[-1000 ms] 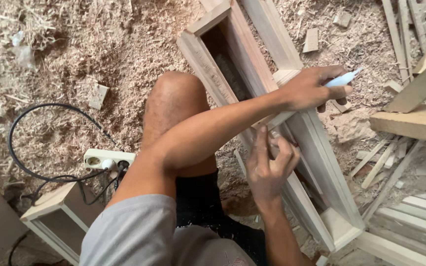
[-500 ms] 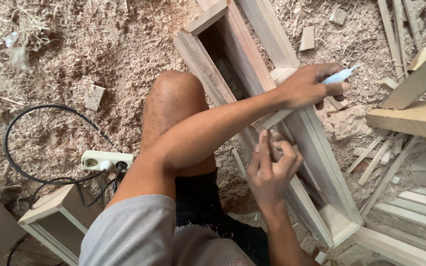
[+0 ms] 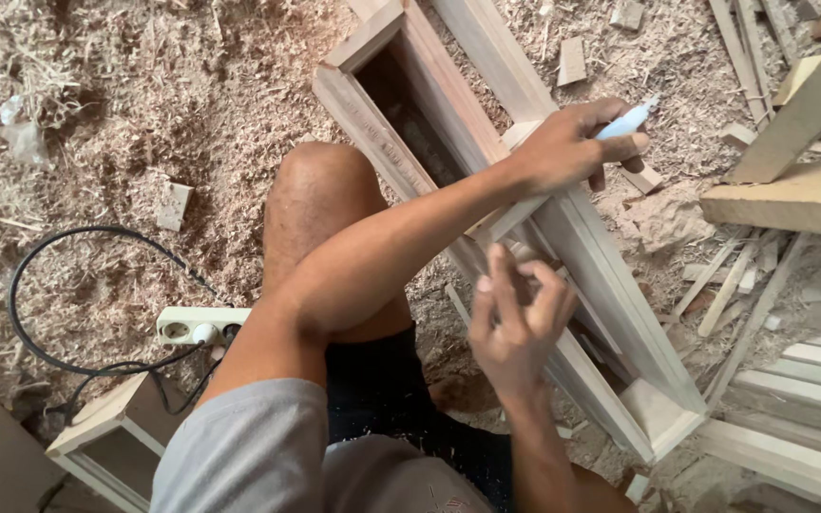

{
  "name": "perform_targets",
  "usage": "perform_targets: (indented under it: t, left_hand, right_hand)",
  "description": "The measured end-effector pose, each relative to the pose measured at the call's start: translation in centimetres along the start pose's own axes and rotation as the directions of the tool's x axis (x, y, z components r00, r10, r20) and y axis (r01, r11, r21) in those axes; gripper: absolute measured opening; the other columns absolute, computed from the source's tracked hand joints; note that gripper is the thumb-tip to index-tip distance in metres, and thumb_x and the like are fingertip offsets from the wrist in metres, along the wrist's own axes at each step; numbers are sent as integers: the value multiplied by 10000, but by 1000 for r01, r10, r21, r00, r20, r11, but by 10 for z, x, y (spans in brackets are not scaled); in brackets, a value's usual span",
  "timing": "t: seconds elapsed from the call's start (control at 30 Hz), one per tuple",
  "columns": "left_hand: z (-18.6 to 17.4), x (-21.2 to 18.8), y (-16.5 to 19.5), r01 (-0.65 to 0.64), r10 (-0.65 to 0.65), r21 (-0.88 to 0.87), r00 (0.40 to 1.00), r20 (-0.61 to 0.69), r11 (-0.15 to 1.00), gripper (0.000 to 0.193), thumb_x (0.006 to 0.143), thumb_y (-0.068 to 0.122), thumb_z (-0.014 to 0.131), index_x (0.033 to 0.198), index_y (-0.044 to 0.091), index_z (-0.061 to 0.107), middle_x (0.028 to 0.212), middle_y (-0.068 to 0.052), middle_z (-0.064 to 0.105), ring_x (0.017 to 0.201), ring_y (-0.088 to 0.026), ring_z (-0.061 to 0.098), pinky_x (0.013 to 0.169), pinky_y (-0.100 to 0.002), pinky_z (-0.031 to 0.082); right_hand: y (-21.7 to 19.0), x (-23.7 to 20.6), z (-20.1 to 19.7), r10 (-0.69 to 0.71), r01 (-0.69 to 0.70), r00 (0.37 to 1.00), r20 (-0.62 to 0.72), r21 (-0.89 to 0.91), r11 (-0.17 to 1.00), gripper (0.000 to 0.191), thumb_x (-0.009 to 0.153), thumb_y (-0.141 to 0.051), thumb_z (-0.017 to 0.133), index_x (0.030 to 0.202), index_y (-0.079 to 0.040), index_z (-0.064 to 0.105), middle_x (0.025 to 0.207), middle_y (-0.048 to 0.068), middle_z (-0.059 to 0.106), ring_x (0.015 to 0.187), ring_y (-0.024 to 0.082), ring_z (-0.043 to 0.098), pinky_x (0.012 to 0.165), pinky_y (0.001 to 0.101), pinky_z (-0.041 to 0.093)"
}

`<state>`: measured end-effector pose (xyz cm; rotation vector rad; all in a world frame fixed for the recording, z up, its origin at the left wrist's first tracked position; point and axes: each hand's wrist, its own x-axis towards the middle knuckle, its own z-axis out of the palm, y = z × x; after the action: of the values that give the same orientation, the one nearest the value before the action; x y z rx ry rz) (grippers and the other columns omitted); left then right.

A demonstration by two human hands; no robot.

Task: The person assembles a multi-compartment wooden frame by applying glue to joints and pressing pieces together. They repeatedly pick up small wooden blocks, apply glue, and fit them into the frame structure while sitting on the floor.

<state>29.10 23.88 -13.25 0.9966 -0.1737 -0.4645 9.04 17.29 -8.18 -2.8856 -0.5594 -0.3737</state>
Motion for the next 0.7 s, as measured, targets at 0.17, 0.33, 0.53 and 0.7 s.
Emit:
perform_targets:
  t: [0.17, 0.33, 0.53, 0.7]
  left_hand:
    - [1, -1, 1, -42, 42, 3, 999, 5, 999, 334, 977, 371, 655, 1066, 49, 649, 926, -105, 792, 643, -114, 684, 591, -307, 603]
    - [1, 2, 0, -34, 34, 4, 999, 8, 999, 338, 960, 372, 649, 1083, 58, 637, 930, -106, 790, 615, -128, 681, 586, -299, 609]
    - [2, 3, -3, -129, 129, 7, 991, 35, 992, 336, 1009, 378, 643, 1104, 55, 641, 984, -97, 794, 819, -115, 748, 651, -299, 636]
    - [5, 3, -1, -92, 89, 69, 995, 42, 993, 336, 1001, 375, 646, 1108, 57, 658, 1013, -95, 798, 732, -141, 703, 667, -286, 578]
  right_hand:
    - [-16, 7, -2, 13, -4, 996, 85, -103, 995, 385, 981, -237, 719, 1350, -133, 748, 1090, 145, 484, 1002, 307, 459, 866, 451, 416]
    - [-12, 12, -29, -30, 31, 997, 75, -11, 999, 404, 962, -171, 690, 1365, -180, 674, 1244, 133, 523, 1111, 304, 494, 948, 456, 457]
    - [-29, 25, -28, 104, -65, 974, 203, -191, 980, 650, 971, -447, 670, 1510, -120, 516, 1244, 185, 533, 1117, 346, 507, 924, 504, 465]
    - [-43, 19, -60, 271, -135, 914, 301, -406, 904, 717, 957, -525, 582, 1468, -36, 470, 1415, 184, 558, 1210, 357, 559, 1013, 547, 463]
